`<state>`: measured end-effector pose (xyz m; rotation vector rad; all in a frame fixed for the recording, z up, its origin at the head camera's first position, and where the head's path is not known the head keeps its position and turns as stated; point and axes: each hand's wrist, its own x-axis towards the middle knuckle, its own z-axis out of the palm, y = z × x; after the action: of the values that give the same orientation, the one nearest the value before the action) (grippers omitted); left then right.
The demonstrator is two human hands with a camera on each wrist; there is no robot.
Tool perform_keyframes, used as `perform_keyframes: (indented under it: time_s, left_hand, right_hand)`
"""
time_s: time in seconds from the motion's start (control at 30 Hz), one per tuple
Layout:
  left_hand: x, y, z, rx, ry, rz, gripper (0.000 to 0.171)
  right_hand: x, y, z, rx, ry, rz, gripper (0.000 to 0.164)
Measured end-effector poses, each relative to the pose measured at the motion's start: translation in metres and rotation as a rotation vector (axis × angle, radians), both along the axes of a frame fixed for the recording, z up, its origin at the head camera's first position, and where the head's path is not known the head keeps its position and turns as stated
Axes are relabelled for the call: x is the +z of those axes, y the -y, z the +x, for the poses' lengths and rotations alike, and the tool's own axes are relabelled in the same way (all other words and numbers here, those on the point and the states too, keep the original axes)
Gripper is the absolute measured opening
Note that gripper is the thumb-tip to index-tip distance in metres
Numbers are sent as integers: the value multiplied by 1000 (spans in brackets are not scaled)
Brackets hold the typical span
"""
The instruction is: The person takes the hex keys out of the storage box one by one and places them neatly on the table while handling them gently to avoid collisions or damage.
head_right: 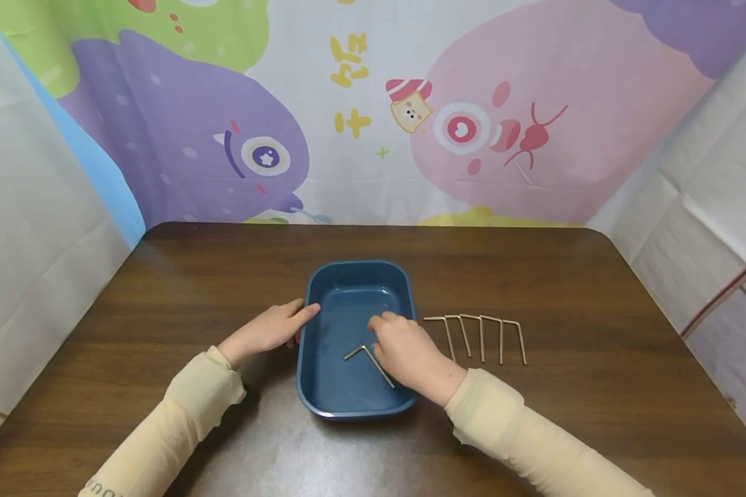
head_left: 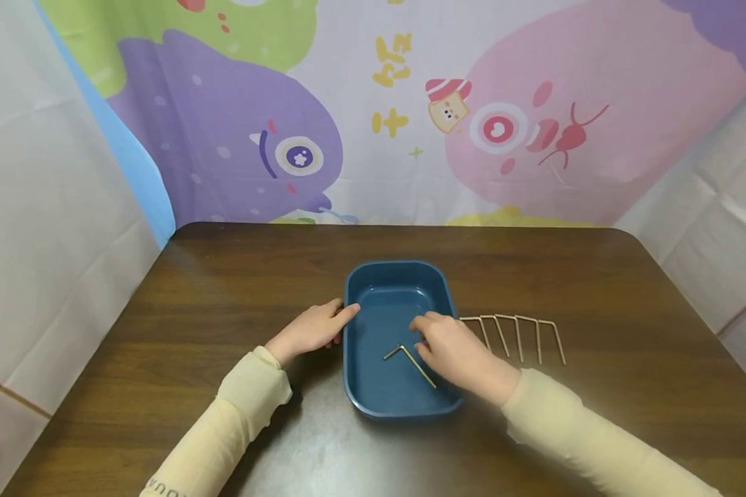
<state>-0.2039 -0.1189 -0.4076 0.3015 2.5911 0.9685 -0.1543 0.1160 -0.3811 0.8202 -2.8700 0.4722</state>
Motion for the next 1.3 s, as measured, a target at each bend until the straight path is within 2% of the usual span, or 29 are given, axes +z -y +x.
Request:
perform_keyframes:
  time_s: [0.23, 0.37, 0.5, 0.83, 0.97, 1.07, 1.3]
  left_hand:
    - [0, 0, 1, 3, 6, 1, 41]
    - [1, 1, 1, 3, 9, 4, 42]
    - [2, 0, 2, 0, 9, 5, 41]
    - [3, 0, 3, 1, 8, 0, 42]
    - [3, 1, 2, -1, 3, 0, 42]
    - [3, 1, 1, 0, 0, -4, 43]
    - [2, 1, 1, -4, -1, -4, 42]
  right_hand:
    - [-18, 15, 6, 45, 36, 88, 21]
    - [-23, 19, 7, 38, 42, 114, 15]
    - [-25, 21, 8, 24, 46, 120, 10]
    - [-27, 23, 11, 8, 82, 125, 18]
    - [-18, 19, 9, 11, 76, 82, 23]
    - [-5, 12, 6, -3, 94, 15, 29]
    - [27, -23, -3, -60, 261, -182, 35]
